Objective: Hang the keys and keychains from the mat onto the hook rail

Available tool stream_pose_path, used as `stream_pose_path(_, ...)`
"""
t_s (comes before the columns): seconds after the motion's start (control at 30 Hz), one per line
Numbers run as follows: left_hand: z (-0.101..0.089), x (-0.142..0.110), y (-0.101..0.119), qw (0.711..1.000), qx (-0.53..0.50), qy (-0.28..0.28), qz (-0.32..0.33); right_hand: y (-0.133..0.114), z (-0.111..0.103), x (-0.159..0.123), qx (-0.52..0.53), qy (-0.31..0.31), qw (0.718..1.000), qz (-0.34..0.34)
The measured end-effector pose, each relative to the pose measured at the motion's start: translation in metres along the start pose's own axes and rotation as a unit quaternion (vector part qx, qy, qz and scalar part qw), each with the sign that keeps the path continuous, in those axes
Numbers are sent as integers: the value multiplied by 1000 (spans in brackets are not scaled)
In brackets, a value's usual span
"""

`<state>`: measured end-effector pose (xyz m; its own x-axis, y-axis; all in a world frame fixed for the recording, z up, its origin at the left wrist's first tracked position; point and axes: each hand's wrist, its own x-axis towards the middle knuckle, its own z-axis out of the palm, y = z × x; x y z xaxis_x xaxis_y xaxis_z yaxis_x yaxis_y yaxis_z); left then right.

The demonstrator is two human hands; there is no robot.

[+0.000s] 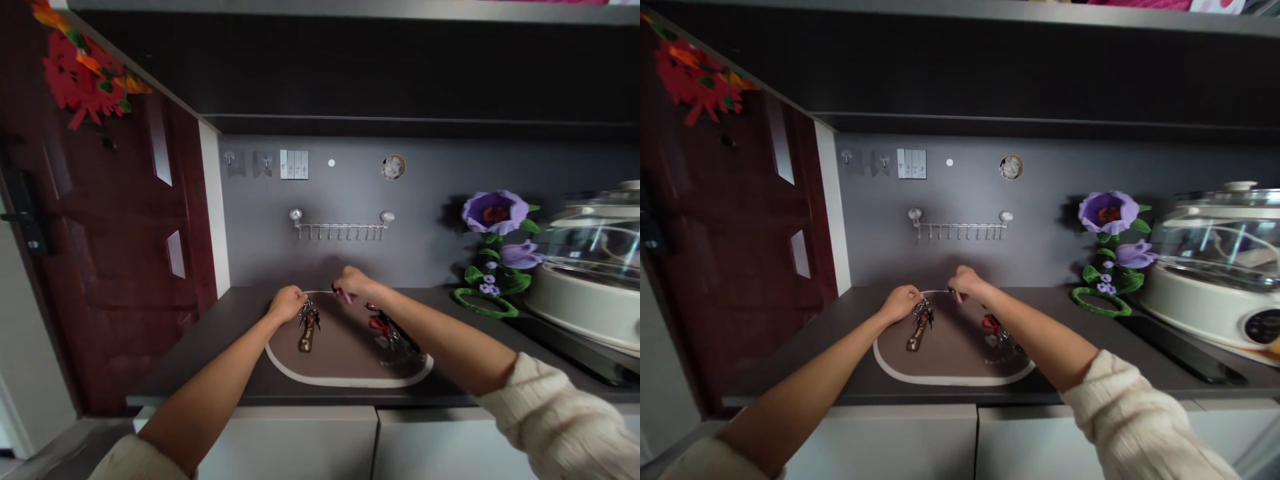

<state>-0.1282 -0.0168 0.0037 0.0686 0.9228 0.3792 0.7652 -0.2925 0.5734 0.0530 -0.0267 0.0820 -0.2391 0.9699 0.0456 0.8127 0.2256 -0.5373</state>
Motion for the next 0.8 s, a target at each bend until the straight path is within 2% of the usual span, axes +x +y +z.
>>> stream_pose_path(0.07,-1,-2,1,1000,-10,6,-2,9,17,-10,-42,-16,999,-1)
stream_pose_path(0.13,-5,-5,4,999,-33,10,2,11,19,-15,-72,-14,997,2)
stream_pose_path(0.23,-16,-9,15,993,-115,-10,37,5,-1,-19,-115,-33,992,-31)
stream_pose_path(0.27,-22,-11,20,987,-148,-26,56,2,-11,-21,-108,-59,991,-48)
stream_pose_path(0.37,-40,-12,37,960,-240,-114,88,-3,-40,-28,54,-203,975,-66)
stream_pose_path(0.43,-51,-10,47,924,-340,-157,76,0,-50,-30,202,-246,943,-95)
stream_pose_path(0.5,-57,-6,53,888,-423,-177,42,7,-51,-29,335,-225,908,-116)
stream_pose_path(0.57,-57,-2,53,858,-476,-193,6,18,-43,-25,418,-185,882,-112)
stream_pose_path(0.67,-48,0,44,824,-527,-206,-31,35,-22,-18,470,-149,866,-85)
stream_pose_path(0.8,-29,-7,28,800,-556,-218,-66,52,1,-17,493,-154,854,-65)
